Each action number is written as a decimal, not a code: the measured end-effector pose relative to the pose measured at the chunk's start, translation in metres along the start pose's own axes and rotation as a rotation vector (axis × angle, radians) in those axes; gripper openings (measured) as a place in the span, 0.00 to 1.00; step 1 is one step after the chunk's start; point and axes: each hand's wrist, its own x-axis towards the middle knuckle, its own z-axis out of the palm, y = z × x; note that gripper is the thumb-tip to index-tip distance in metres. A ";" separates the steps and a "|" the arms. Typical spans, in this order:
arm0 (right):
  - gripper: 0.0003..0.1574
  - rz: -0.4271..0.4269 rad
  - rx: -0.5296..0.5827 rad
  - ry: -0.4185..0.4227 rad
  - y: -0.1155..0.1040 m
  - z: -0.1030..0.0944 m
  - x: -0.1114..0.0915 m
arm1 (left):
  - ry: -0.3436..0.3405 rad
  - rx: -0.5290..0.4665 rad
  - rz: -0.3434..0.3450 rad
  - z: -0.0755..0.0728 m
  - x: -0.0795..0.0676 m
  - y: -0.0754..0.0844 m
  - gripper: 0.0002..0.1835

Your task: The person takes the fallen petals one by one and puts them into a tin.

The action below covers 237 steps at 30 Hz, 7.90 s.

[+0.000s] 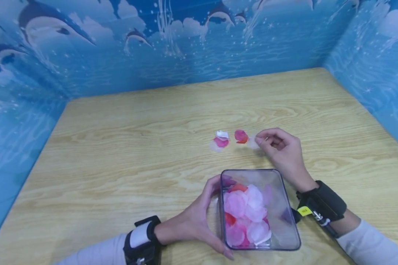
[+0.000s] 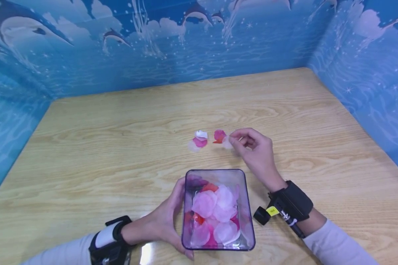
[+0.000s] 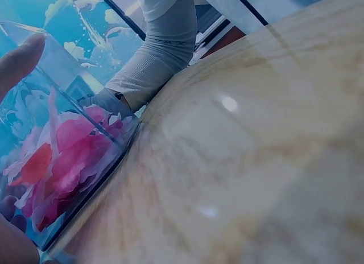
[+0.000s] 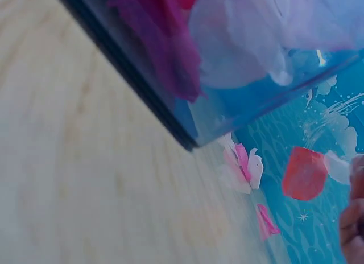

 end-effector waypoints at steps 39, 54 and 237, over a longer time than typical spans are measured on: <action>0.24 -0.931 0.300 -0.114 -0.061 0.020 -0.014 | 0.037 0.022 -0.066 0.001 -0.002 -0.014 0.73; 0.18 -0.616 -0.022 0.098 -0.049 0.008 -0.011 | 0.021 0.046 -0.020 0.000 0.000 -0.015 0.73; 0.18 0.076 -0.109 -0.176 0.021 0.038 0.019 | -0.008 -0.017 -0.042 -0.010 0.004 0.010 0.67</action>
